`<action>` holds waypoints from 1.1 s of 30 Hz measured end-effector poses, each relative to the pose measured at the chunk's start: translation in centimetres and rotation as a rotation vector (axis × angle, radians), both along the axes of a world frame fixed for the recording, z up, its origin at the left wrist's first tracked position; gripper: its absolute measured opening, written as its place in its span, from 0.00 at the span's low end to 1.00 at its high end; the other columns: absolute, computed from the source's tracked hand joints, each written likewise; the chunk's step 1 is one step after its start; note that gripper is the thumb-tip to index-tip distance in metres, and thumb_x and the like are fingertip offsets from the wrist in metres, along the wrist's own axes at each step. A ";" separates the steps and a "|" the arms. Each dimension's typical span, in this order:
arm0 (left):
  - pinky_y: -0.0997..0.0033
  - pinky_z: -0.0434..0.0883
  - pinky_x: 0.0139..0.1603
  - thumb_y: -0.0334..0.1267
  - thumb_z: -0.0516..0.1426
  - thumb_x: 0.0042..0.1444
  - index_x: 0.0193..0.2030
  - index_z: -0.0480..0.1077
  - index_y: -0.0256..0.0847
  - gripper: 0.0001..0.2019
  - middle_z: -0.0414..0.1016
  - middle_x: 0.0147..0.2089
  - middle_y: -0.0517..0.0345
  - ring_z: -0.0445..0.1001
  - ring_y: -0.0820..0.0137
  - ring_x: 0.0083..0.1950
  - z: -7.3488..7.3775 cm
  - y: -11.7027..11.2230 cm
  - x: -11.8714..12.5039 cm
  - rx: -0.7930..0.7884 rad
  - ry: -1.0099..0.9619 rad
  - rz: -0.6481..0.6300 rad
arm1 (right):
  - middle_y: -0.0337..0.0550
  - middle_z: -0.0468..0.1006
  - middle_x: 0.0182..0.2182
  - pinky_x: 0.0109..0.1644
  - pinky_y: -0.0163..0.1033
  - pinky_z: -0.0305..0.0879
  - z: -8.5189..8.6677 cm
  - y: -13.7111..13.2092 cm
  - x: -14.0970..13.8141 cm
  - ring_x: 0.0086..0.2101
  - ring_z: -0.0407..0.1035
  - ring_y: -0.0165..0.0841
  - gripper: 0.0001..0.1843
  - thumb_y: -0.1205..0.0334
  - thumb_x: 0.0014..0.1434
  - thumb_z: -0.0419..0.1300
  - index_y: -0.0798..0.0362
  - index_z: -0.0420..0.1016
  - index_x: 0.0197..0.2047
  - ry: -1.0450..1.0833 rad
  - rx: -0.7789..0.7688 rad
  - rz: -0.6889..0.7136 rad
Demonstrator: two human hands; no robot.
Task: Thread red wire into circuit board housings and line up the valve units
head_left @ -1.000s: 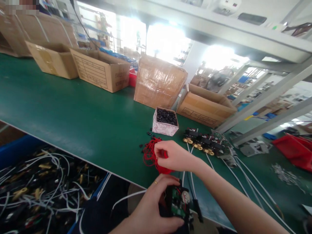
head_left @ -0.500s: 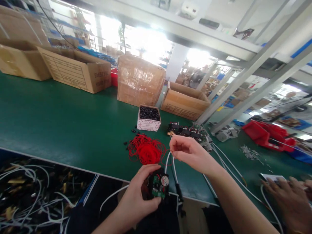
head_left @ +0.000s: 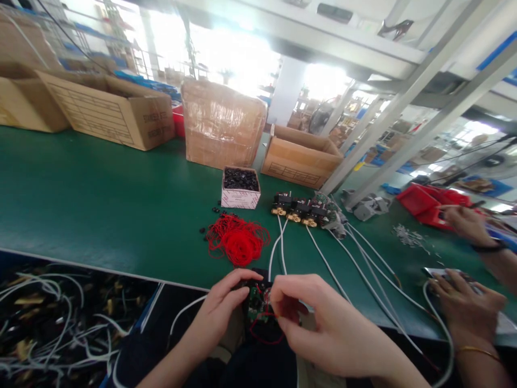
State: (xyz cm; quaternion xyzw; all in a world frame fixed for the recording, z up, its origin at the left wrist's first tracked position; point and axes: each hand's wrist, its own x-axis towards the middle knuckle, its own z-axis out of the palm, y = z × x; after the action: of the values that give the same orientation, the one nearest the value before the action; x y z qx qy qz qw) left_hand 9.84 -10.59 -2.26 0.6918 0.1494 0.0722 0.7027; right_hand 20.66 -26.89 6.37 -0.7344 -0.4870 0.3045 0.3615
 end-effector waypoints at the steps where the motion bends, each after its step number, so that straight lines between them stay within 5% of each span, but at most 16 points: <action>1: 0.65 0.68 0.59 0.44 0.52 0.59 0.45 0.78 0.43 0.16 0.80 0.48 0.56 0.75 0.58 0.55 0.0 -0.1 0.0 -0.001 -0.001 0.010 | 0.32 0.65 0.25 0.30 0.29 0.55 -0.4 0.1 0.2 0.27 0.58 0.24 0.09 0.77 0.51 0.55 0.53 0.63 0.27 -0.010 -0.005 0.014; 13: 0.70 0.71 0.52 0.45 0.54 0.62 0.41 0.80 0.42 0.14 0.81 0.43 0.57 0.77 0.61 0.49 -0.5 -0.7 0.4 0.065 -0.049 0.069 | 0.31 0.66 0.26 0.32 0.29 0.53 -1.5 2.0 2.4 0.27 0.59 0.23 0.11 0.81 0.49 0.60 0.56 0.65 0.27 -0.227 -0.040 0.029; 24: 0.70 0.71 0.44 0.43 0.61 0.52 0.46 0.78 0.39 0.16 0.80 0.45 0.52 0.77 0.59 0.47 -0.9 -0.9 0.4 0.002 -0.008 0.018 | 0.31 0.66 0.23 0.29 0.30 0.49 -1.8 3.4 3.1 0.25 0.57 0.23 0.10 0.79 0.49 0.59 0.56 0.66 0.25 -0.242 -0.130 0.015; 33: 0.69 0.70 0.53 0.44 0.54 0.59 0.41 0.80 0.41 0.15 0.81 0.46 0.52 0.77 0.60 0.50 -0.7 -0.6 0.7 0.066 -0.041 0.066 | 0.30 0.65 0.22 0.30 0.30 0.50 -0.9 3.5 3.5 0.25 0.57 0.23 0.10 0.78 0.51 0.61 0.56 0.66 0.25 -0.308 -0.181 0.094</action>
State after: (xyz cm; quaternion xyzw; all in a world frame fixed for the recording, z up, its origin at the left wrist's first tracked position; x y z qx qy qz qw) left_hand 10.51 -11.23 -3.00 0.7076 0.1552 0.1141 0.6798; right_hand 24.13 -23.44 5.44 -0.7783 -0.5411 0.2475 0.2005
